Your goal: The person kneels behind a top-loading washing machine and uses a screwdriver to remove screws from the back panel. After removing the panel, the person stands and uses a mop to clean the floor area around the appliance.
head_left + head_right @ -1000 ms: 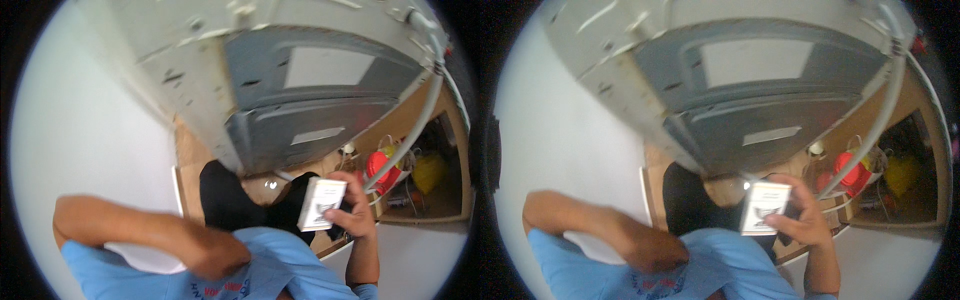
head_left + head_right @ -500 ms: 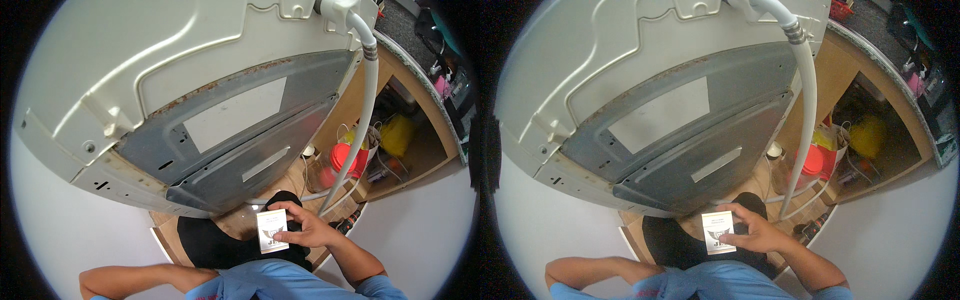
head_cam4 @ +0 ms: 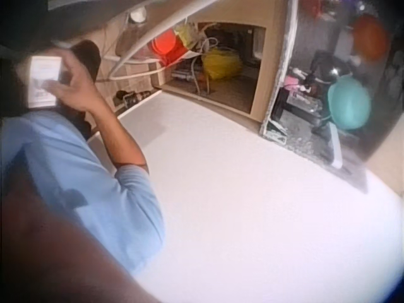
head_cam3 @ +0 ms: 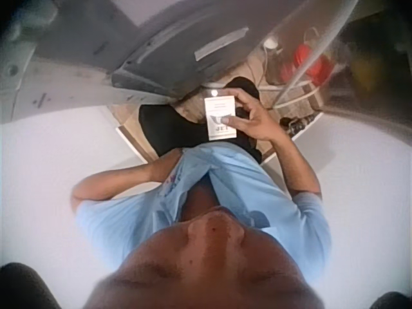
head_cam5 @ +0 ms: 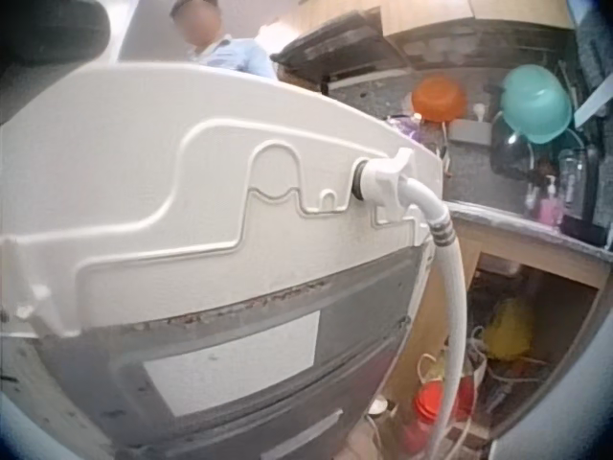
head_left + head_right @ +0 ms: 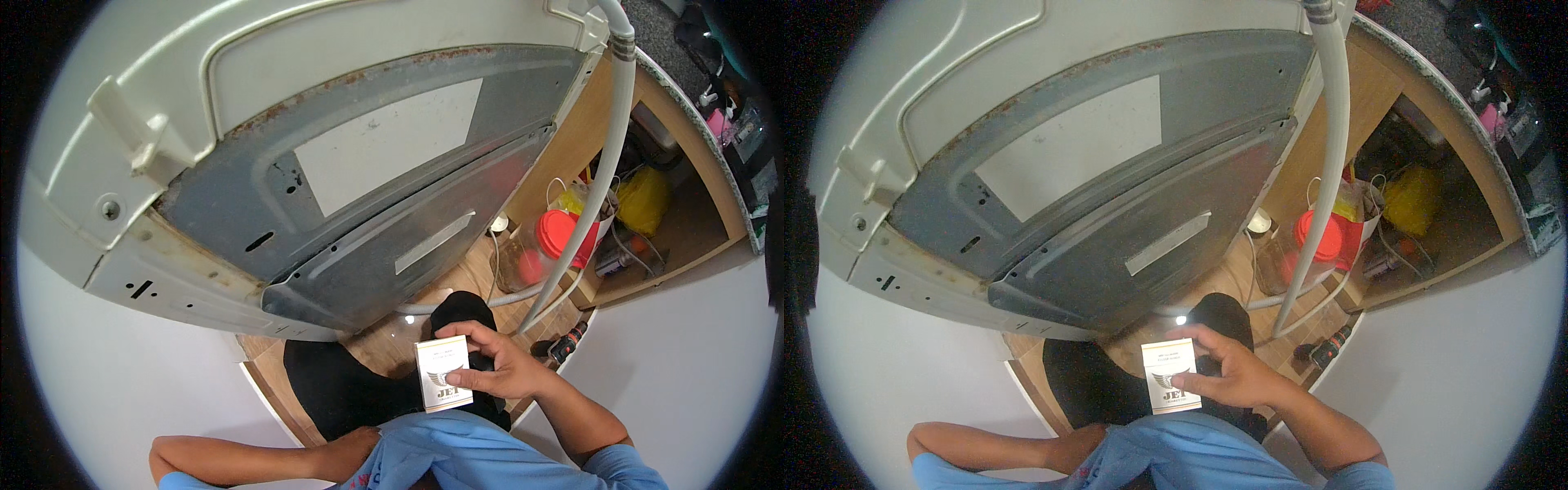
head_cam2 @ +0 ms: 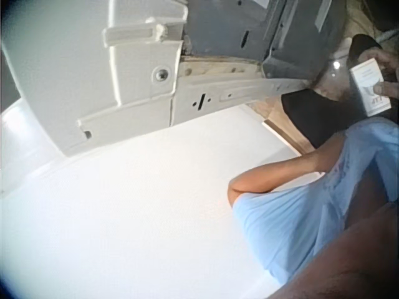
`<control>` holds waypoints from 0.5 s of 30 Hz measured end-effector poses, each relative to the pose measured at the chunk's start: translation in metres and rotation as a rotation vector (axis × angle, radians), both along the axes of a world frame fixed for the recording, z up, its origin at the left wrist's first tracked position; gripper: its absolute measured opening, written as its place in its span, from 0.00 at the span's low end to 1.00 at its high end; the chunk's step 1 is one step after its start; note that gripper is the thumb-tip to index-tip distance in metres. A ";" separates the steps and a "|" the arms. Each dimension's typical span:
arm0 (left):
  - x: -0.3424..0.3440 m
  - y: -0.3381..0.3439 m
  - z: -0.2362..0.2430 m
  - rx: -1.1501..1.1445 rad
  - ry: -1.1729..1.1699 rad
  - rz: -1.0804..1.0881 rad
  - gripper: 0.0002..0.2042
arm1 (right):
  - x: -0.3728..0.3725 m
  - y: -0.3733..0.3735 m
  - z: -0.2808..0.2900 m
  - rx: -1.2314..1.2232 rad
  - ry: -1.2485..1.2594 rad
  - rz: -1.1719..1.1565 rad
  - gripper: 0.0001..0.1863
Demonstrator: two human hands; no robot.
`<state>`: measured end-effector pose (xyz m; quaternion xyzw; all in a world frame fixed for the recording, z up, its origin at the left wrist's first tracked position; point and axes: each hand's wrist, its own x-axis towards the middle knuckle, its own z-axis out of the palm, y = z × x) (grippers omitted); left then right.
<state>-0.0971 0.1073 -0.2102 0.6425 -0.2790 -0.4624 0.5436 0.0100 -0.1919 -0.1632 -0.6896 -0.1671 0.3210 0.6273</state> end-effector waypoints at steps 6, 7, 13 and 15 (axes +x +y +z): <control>0.022 -0.005 0.031 0.154 -0.055 -0.144 0.19 | -0.005 -0.001 -0.004 0.023 -0.035 -0.001 0.32; 0.024 -0.007 0.039 0.171 -0.076 -0.142 0.18 | -0.006 -0.001 -0.006 0.033 -0.036 -0.005 0.33; -0.022 0.013 -0.029 0.269 -0.411 -0.012 0.12 | -0.007 -0.002 -0.005 0.049 -0.071 -0.020 0.33; 0.025 -0.012 0.049 0.230 -0.270 -0.090 0.10 | -0.010 -0.002 -0.007 0.059 -0.093 -0.049 0.32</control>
